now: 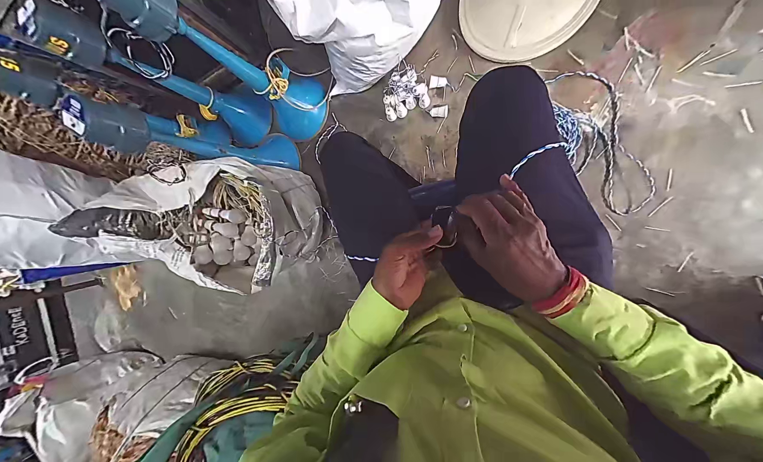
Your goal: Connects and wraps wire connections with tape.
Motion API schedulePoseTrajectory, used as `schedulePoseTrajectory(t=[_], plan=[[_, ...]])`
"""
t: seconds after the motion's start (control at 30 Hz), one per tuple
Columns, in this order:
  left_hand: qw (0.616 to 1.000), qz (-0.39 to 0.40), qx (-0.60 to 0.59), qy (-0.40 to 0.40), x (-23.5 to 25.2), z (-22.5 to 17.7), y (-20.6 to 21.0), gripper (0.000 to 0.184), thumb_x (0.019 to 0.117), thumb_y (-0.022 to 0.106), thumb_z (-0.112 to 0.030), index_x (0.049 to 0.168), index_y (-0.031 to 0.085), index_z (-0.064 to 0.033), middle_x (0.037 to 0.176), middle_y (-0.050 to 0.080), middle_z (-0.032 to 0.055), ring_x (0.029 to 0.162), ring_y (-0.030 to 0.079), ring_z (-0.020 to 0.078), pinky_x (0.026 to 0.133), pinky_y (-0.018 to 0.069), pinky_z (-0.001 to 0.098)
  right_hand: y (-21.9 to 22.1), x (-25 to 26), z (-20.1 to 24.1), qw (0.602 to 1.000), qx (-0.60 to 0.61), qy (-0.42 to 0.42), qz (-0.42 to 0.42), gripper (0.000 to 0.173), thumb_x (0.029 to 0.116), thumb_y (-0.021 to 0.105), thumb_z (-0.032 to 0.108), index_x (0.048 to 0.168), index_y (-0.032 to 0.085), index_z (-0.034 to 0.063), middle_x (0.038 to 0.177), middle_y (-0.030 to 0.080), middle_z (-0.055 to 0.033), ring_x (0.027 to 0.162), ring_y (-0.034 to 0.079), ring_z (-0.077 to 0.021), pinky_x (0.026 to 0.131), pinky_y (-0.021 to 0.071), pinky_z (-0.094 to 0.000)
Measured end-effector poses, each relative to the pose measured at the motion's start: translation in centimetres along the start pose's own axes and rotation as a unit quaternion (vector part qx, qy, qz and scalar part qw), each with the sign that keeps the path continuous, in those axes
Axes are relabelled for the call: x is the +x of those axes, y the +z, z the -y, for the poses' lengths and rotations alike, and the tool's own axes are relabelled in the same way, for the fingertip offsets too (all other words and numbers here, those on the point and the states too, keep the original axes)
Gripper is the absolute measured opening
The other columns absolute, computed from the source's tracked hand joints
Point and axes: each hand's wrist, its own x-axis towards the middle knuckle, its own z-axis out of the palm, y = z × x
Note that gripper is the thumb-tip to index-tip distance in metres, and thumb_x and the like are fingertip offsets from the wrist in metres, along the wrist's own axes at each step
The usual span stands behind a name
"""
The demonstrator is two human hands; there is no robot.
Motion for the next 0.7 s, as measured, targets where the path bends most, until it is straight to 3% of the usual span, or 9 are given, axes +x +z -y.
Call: schedulePoseTrajectory(t=[0.1,0.17,0.27,0.33,0.4,0.5,0.6,0.7], plan=[[0.999,-0.022,-0.023,-0.042,0.2,-0.2,0.1,0.016,0.0958,0.064,-0.015,0.110,0.070,-0.0110,0.108,0.071,0.0054,0.101,0.067,0.0179,0.089,0.0561,0.0378,0.6,-0.2,-0.7,0.999,0.031,-0.007,-0.009,0.020,0.0983,0.062,0.008,0.114,0.069,-0.0023,0.096,0.072,-0.0161,0.091,0.073,-0.0321,0.106,0.0488,-0.0578],[0.997,-0.041,-0.022,-0.059,0.3,0.1,0.4,0.022,0.1007,0.062,-0.023,0.119,0.067,-0.0126,0.117,0.070,0.0046,0.111,0.065,0.0179,0.095,0.0539,0.0394,0.5,-0.4,-0.8,0.995,0.088,0.042,0.004,0.031,0.0965,0.065,0.009,0.125,0.064,-0.0034,0.100,0.074,-0.0149,0.091,0.074,-0.0272,0.101,0.0541,-0.0525],[0.999,-0.042,0.030,0.009,0.3,0.8,1.1,0.027,0.1019,0.062,-0.027,0.123,0.068,-0.0119,0.118,0.069,0.0042,0.110,0.065,0.0166,0.095,0.0547,0.0377,0.2,-0.7,-0.3,0.950,0.235,0.202,0.043,0.046,0.0938,0.072,0.021,0.134,0.057,0.0059,0.101,0.073,-0.0056,0.084,0.070,-0.0116,0.072,0.0603,-0.0307],[0.996,-0.029,0.060,0.059,0.3,1.3,1.4,0.027,0.0998,0.065,-0.025,0.121,0.070,-0.0087,0.119,0.069,0.0051,0.109,0.064,0.0163,0.096,0.0535,0.0379,0.4,-0.8,-0.5,0.919,0.303,0.246,0.053,0.048,0.0902,0.074,0.017,0.134,0.056,0.0080,0.102,0.070,-0.0055,0.081,0.068,-0.0112,0.067,0.0589,-0.0302],[0.996,-0.029,0.064,0.058,0.0,1.6,1.6,0.027,0.0990,0.065,-0.021,0.121,0.069,-0.0071,0.117,0.069,0.0050,0.109,0.064,0.0156,0.097,0.0526,0.0372,0.1,-0.5,-0.7,0.913,0.324,0.240,0.065,0.048,0.0879,0.073,0.011,0.132,0.055,0.0072,0.093,0.066,-0.0047,0.074,0.063,-0.0113,0.062,0.0549,-0.0284],[0.999,-0.037,0.034,0.022,-0.3,1.4,1.5,0.030,0.1002,0.063,-0.018,0.127,0.066,-0.0050,0.122,0.067,0.0070,0.113,0.063,0.0174,0.100,0.0512,0.0377,-0.2,-0.4,-1.3,0.949,0.272,0.148,0.059,0.039,0.0905,0.069,0.008,0.128,0.058,0.0040,0.101,0.068,-0.0046,0.082,0.065,-0.0079,0.070,0.0566,-0.0240],[1.000,-0.013,-0.018,-0.017,-0.4,0.8,1.2,0.026,0.1017,0.060,-0.018,0.126,0.065,-0.0095,0.126,0.065,0.0048,0.120,0.059,0.0176,0.104,0.0483,0.0394,0.0,-0.6,-2.5,0.978,0.210,-0.004,0.019,0.020,0.0957,0.062,0.004,0.115,0.067,-0.0011,0.112,0.067,-0.0165,0.104,0.067,-0.0187,0.092,0.0564,-0.0299],[0.996,-0.016,-0.062,-0.062,-0.8,-0.1,1.4,0.020,0.1032,0.058,-0.019,0.120,0.064,-0.0119,0.121,0.065,0.0041,0.115,0.061,0.0177,0.100,0.0510,0.0396,0.2,-0.2,-3.1,0.978,0.195,-0.076,-0.010,0.019,0.0951,0.055,0.000,0.107,0.071,0.0017,0.110,0.067,-0.0172,0.112,0.064,-0.0233,0.100,0.0531,-0.0326]])
